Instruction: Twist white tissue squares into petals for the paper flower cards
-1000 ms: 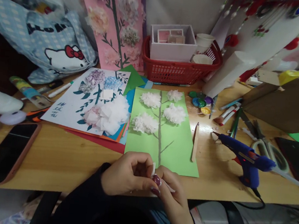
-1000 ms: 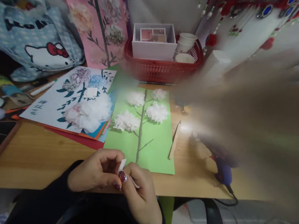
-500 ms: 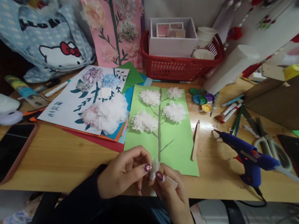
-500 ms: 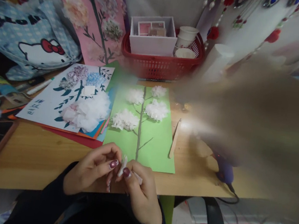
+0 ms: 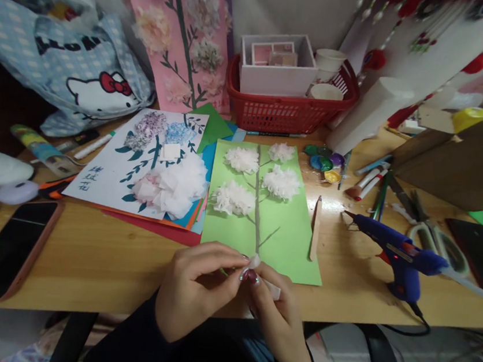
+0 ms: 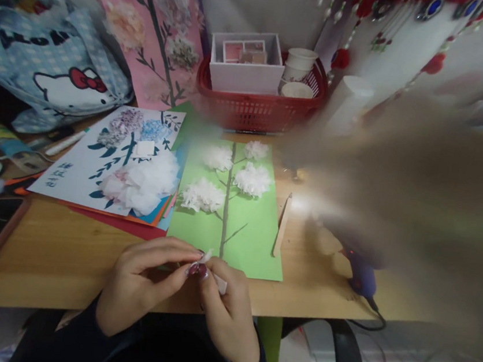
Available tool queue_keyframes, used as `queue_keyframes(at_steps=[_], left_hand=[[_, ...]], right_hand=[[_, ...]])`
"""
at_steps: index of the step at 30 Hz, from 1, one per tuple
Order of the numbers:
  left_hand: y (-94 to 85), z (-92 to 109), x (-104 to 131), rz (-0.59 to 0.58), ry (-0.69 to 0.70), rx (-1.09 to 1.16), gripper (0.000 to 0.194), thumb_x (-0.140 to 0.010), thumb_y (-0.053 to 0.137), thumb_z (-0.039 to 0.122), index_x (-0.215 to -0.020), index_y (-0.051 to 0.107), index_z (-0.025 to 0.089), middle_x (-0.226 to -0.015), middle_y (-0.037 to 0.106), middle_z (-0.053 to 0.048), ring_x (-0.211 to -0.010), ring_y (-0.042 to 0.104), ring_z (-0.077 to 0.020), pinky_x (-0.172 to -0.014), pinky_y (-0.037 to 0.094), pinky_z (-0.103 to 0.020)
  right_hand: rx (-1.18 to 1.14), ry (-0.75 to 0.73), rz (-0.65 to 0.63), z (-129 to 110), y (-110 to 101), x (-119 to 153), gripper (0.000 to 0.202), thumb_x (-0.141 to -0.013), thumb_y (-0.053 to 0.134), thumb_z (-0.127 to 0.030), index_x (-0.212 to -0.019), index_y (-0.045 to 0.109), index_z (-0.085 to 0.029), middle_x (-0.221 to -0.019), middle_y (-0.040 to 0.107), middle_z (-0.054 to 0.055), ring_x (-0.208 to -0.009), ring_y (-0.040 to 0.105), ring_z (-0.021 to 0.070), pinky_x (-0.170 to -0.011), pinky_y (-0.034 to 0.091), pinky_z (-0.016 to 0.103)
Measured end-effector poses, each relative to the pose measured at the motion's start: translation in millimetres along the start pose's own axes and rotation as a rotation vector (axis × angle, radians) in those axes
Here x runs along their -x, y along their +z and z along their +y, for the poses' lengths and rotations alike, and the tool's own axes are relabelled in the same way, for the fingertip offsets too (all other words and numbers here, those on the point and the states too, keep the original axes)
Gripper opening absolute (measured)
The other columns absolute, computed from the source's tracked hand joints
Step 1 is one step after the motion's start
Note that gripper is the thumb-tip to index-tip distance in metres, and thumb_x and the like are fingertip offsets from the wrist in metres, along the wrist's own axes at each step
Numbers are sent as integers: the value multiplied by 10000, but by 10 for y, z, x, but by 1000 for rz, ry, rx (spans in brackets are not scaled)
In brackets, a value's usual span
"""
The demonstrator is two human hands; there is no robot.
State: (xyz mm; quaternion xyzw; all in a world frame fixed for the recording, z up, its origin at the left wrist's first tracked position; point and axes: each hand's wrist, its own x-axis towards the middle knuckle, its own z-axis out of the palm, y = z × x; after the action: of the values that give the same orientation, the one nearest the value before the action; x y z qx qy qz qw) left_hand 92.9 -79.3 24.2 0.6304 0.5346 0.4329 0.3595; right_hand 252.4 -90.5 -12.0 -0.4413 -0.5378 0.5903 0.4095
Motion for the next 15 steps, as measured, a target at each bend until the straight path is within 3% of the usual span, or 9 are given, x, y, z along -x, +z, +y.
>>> queue_keyframes(at_steps=[5, 9, 15], left_hand=[[30, 19, -12, 49, 66, -45, 165, -802, 645, 92, -779, 787, 174, -790, 801, -69, -724, 756, -174, -650, 610, -224], [24, 16, -10, 29, -38, 3, 160, -779, 640, 97, -769, 776, 179, -805, 799, -67, -733, 756, -180, -631, 609, -222], [-8, -18, 6, -28, -170, 93, 147, -773, 632, 131, -771, 769, 186, -819, 800, -57, -756, 754, -189, -666, 607, -239]], right_hand=[[28, -16, 0, 7, 5, -9, 375, -1009, 495, -426, -990, 786, -190, -705, 628, 31, -643, 520, 175, -631, 450, 278], [29, -29, 31, 12, 12, -9, 353, -1005, 515, -396, -964, 789, -178, -664, 599, 19, -598, 476, 151, -587, 422, 262], [14, -2, 19, 14, 8, -10, 374, -1004, 506, -412, -925, 777, -167, -573, 434, -33, -501, 320, 114, -526, 353, 257]])
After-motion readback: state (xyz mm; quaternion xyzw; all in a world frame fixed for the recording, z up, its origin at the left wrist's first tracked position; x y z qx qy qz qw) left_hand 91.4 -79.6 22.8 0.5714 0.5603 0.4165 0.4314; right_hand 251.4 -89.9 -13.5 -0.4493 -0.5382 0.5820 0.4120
